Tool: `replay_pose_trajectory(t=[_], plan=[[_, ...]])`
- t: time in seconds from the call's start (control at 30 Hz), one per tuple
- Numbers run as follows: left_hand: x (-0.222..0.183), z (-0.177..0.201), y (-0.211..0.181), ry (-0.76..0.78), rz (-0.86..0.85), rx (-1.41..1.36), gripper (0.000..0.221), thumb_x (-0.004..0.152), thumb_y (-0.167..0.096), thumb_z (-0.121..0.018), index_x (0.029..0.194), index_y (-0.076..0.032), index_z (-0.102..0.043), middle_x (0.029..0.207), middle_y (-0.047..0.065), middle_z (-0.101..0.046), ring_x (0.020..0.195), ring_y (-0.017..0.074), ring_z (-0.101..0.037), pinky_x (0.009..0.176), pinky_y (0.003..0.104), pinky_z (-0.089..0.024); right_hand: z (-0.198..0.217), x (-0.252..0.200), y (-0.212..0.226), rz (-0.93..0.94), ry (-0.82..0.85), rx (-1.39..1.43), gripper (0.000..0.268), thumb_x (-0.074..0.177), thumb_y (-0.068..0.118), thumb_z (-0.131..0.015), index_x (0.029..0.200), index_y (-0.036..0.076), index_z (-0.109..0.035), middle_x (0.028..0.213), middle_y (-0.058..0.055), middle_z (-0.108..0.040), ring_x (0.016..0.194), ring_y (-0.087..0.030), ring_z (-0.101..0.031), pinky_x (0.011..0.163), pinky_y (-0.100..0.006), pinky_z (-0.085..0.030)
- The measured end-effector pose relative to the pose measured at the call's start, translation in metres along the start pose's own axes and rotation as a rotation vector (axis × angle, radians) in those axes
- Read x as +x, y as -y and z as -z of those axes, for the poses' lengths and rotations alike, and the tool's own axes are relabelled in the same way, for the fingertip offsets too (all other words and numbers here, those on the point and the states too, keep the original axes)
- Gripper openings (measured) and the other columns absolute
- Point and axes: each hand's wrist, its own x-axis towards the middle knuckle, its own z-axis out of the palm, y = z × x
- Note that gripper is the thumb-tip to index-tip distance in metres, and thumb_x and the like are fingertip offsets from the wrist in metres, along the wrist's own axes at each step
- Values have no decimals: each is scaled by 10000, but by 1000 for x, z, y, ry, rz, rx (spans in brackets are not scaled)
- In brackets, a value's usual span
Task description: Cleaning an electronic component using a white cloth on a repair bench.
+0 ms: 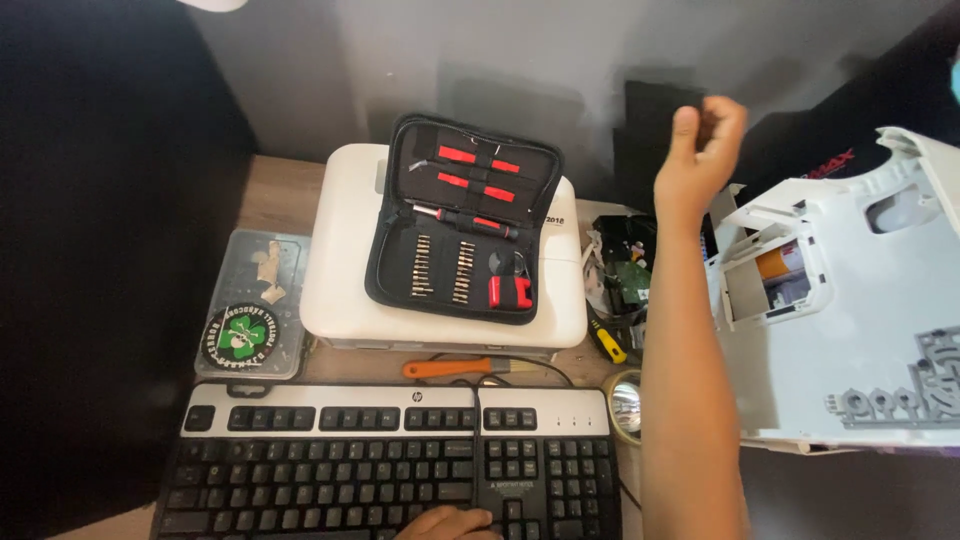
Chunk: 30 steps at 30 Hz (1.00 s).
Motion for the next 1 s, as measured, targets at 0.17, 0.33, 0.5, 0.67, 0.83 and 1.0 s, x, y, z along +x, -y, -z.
replay_pose_trajectory(t=[0.17,0.33,0.5,0.67,0.83,1.0], plan=[[3,6,9,168,-194,-57,247,1118,-223,-538,1233,-74,-698,1245,55,-680,1214,281,-600,960,427,-465,29,22,52,87,-162,36,284,1107,319,-579,1167,45,-532,1087,-86,-527,985,-227,-537,897,-353,-446],[0,17,8,157,-291,-47,212,1134,-253,-543,1150,-127,-712,1294,74,-665,1299,325,-570,974,464,-430,86,36,97,240,-202,61,239,1154,257,-575,1238,45,-506,1137,-108,-480,1003,-252,-510,892,-370,-431],[8,96,-40,34,66,-334,148,965,-287,-714,927,-162,-784,1165,75,-770,1158,231,-670,1034,419,-415,142,-3,180,-56,69,198,381,1242,326,-547,1305,-50,-563,1305,-158,-582,1246,-236,-534,1164,-425,-489],[-3,113,-14,-413,221,-317,80,892,-171,-722,895,-140,-796,1021,59,-799,977,199,-756,909,341,-558,134,-69,241,-239,699,74,265,1059,321,-638,1174,90,-579,1155,-63,-569,1101,-199,-536,1029,-345,-411],[-16,132,-13,-409,351,-277,241,954,-294,-652,1055,-119,-783,1137,73,-768,1084,221,-739,949,383,-594,85,-122,289,-293,1225,200,258,984,298,-606,1103,98,-717,1132,-41,-761,1058,-173,-711,950,-321,-504],[-26,123,-5,-126,421,3,538,855,-418,-726,1346,-207,-668,1434,31,-624,1301,278,-568,1071,509,-388,54,-158,302,-460,1604,223,400,1000,444,-480,1251,182,-648,1243,27,-734,1090,-204,-713,875,-370,-515]])
